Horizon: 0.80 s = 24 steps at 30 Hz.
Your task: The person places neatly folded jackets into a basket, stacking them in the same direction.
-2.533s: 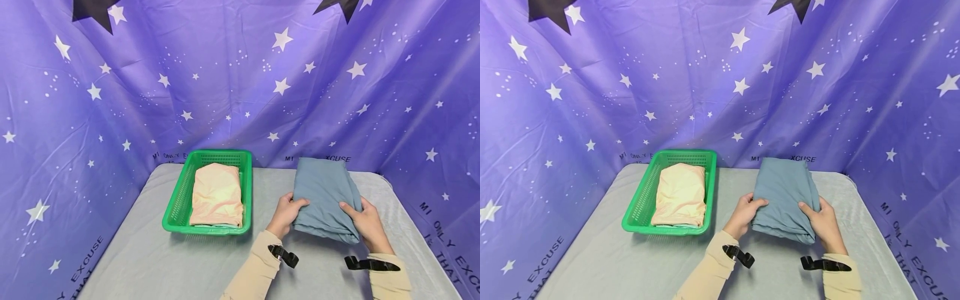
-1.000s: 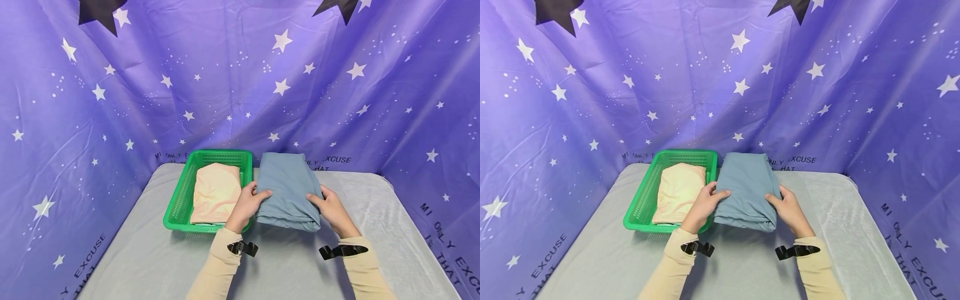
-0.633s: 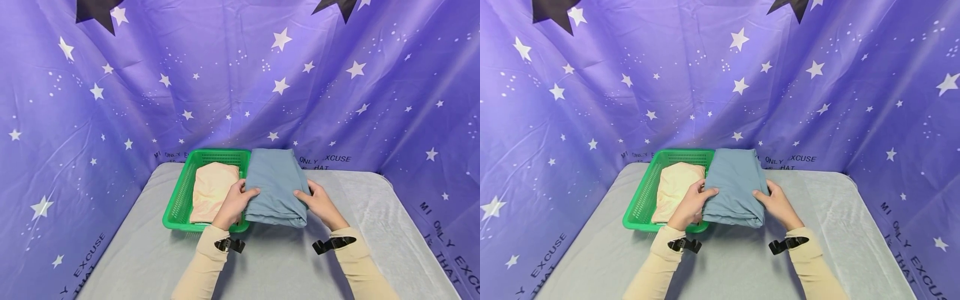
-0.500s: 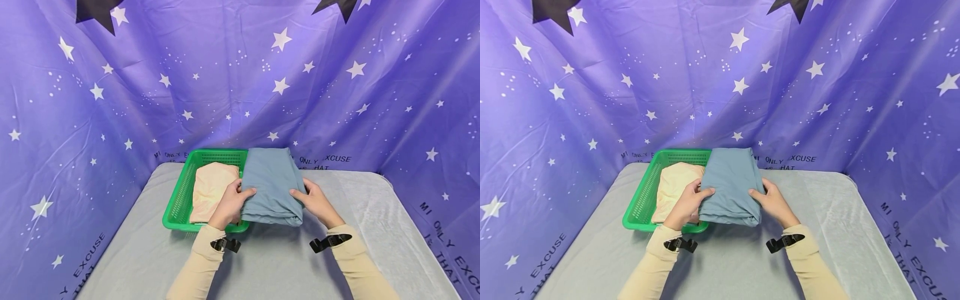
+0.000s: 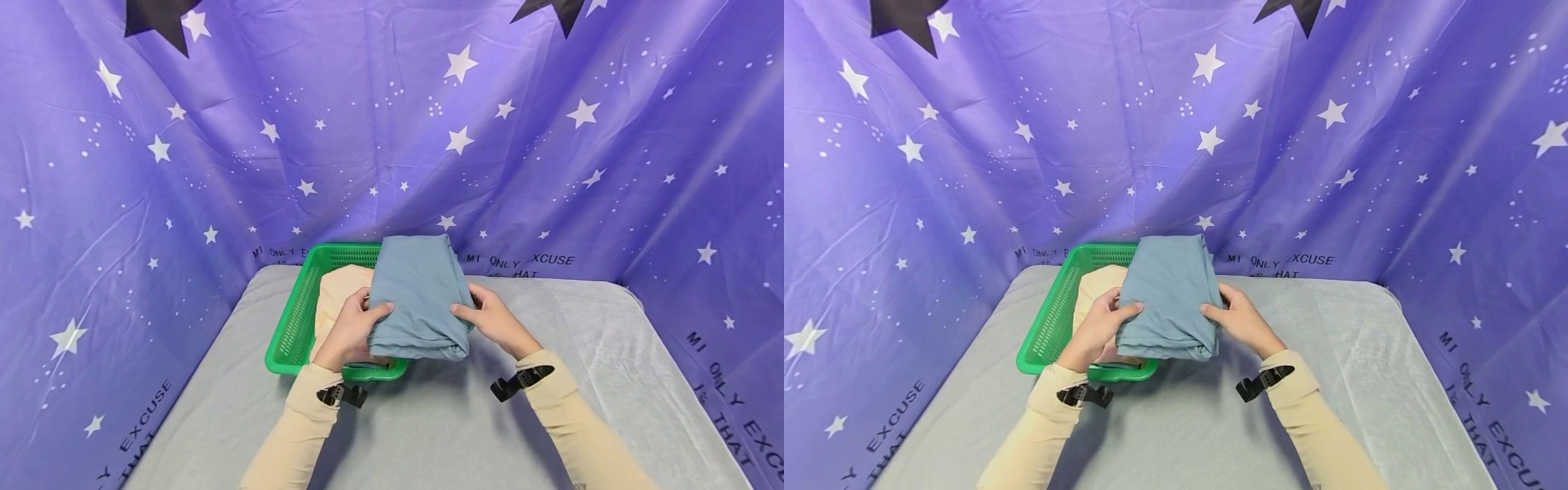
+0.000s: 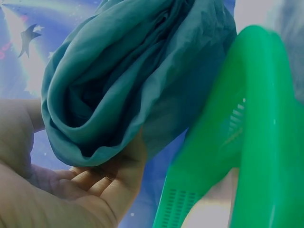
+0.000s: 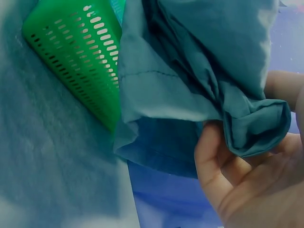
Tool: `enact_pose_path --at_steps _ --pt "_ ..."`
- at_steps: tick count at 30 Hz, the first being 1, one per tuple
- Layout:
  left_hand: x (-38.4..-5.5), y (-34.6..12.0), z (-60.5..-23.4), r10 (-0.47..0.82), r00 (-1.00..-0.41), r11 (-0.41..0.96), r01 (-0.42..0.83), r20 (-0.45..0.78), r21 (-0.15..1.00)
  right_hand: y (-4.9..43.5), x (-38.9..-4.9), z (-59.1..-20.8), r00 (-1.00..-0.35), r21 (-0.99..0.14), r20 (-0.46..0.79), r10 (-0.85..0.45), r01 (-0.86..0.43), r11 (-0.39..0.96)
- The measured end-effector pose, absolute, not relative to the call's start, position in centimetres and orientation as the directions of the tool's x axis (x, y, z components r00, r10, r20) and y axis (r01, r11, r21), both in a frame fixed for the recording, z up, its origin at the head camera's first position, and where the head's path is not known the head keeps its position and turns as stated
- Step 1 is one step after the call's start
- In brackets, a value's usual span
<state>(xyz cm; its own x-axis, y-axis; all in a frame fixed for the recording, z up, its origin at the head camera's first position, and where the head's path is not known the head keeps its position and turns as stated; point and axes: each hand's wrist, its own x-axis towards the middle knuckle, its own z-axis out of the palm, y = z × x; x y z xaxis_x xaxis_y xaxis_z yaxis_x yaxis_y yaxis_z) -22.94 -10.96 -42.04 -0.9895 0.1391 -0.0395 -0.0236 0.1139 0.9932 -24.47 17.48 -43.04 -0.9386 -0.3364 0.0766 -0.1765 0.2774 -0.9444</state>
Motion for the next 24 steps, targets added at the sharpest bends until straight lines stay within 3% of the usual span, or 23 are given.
enact_pose_path --at_steps 12,24 --pt "-23.2 -13.5 -41.9 0.103 -0.992 0.15 -0.051 -0.067 0.987 14.9 -25.6 -42.9 -0.924 -0.957 0.076 -0.374 -0.173 0.232" --pt "-23.9 -16.0 -41.5 0.075 -0.99 0.216 -0.099 -0.117 0.971 11.7 -26.2 -43.4 -0.936 -0.978 0.021 -0.352 -0.092 0.186"
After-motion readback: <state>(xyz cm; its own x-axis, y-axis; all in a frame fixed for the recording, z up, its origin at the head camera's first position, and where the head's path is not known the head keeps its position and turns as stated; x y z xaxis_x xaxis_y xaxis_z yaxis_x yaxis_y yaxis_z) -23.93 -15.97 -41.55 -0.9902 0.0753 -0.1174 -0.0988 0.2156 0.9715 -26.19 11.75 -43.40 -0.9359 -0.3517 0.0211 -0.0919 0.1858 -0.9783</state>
